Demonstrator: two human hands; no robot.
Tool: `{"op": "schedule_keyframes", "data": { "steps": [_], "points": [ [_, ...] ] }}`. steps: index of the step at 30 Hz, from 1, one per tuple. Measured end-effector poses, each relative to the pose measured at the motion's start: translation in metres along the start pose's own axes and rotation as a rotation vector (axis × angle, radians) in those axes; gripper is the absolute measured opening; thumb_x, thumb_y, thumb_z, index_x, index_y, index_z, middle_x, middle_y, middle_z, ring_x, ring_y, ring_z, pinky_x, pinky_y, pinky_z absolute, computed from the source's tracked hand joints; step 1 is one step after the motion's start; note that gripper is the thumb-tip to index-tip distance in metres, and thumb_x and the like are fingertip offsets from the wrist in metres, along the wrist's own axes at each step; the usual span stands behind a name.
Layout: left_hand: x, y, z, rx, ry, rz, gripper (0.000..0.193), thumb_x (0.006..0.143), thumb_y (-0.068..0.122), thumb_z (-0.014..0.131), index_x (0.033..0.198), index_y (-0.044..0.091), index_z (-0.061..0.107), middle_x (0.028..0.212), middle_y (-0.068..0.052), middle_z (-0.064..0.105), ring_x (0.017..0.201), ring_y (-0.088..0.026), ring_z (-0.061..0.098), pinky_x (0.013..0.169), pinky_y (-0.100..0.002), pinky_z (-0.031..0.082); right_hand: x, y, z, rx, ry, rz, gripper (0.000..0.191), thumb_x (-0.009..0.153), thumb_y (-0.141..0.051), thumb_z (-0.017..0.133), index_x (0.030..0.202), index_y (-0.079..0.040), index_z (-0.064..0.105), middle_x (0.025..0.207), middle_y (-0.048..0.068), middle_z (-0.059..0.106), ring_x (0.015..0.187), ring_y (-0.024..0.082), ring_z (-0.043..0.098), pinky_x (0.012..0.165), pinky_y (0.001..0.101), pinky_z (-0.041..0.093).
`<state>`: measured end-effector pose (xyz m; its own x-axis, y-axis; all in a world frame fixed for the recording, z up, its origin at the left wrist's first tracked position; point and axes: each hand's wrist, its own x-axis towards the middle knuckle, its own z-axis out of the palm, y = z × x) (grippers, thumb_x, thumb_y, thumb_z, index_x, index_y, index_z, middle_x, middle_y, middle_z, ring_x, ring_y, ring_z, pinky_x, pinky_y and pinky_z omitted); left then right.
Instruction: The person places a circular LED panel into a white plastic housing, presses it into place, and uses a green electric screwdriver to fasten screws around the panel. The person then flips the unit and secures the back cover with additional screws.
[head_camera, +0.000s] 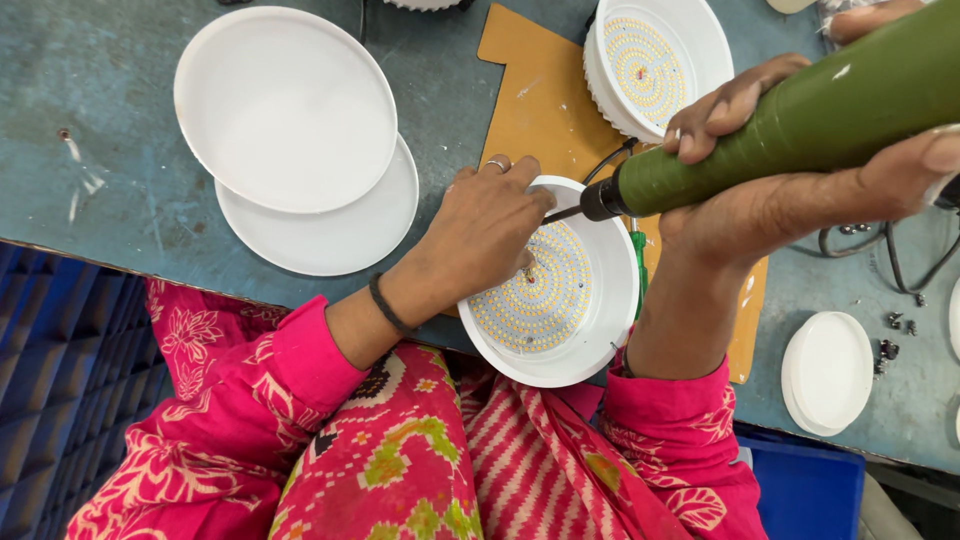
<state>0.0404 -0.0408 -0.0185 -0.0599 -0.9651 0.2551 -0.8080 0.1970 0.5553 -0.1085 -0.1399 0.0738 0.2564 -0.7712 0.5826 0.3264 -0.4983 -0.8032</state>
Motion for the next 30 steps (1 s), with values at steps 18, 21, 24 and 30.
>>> {"op": "schedule_keyframes", "data": {
  "steps": [18,21,24,30],
  "points": [
    [-0.003,-0.001,0.000,-0.016,0.040,0.014,0.046,0.058,0.017,0.090,0.100,0.008,0.074,0.103,-0.011,0.061,0.104,-0.034,0.063,0.079,-0.049,0.052,-0.002,-0.001,0.000,-0.003,-0.011,0.044,0.091,0.089,-0.083,0.037,0.125,0.000,0.044,0.069,0.017,0.045,0.049,0.027,0.044,0.045,0.0380,0.040],
    [-0.003,0.000,0.001,-0.018,0.038,0.008,0.046,0.059,0.016,0.089,0.101,0.007,0.074,0.103,-0.011,0.061,0.103,-0.033,0.063,0.080,-0.049,0.051,-0.001,0.000,-0.003,0.040,-0.001,0.080,0.094,0.089,-0.086,0.037,0.127,0.000,0.043,0.072,0.018,0.047,0.048,0.027,0.044,0.045,0.0384,0.040],
    [-0.001,0.000,0.000,-0.019,0.040,0.009,0.046,0.059,0.014,0.088,0.103,0.007,0.074,0.103,-0.011,0.061,0.104,-0.033,0.062,0.079,-0.049,0.051,0.000,0.001,-0.006,0.062,-0.011,0.101,0.093,0.090,-0.086,0.037,0.127,0.000,0.042,0.071,0.018,0.047,0.048,0.028,0.042,0.046,0.0390,0.040],
    [-0.001,0.001,-0.001,-0.010,0.045,0.011,0.046,0.059,0.014,0.088,0.103,0.007,0.074,0.104,-0.011,0.061,0.106,-0.034,0.062,0.081,-0.050,0.051,0.000,0.005,-0.012,0.092,-0.078,0.094,0.094,0.086,-0.086,0.033,0.124,-0.001,0.043,0.071,0.018,0.046,0.047,0.029,0.041,0.049,0.0404,0.038]
  ]
}}
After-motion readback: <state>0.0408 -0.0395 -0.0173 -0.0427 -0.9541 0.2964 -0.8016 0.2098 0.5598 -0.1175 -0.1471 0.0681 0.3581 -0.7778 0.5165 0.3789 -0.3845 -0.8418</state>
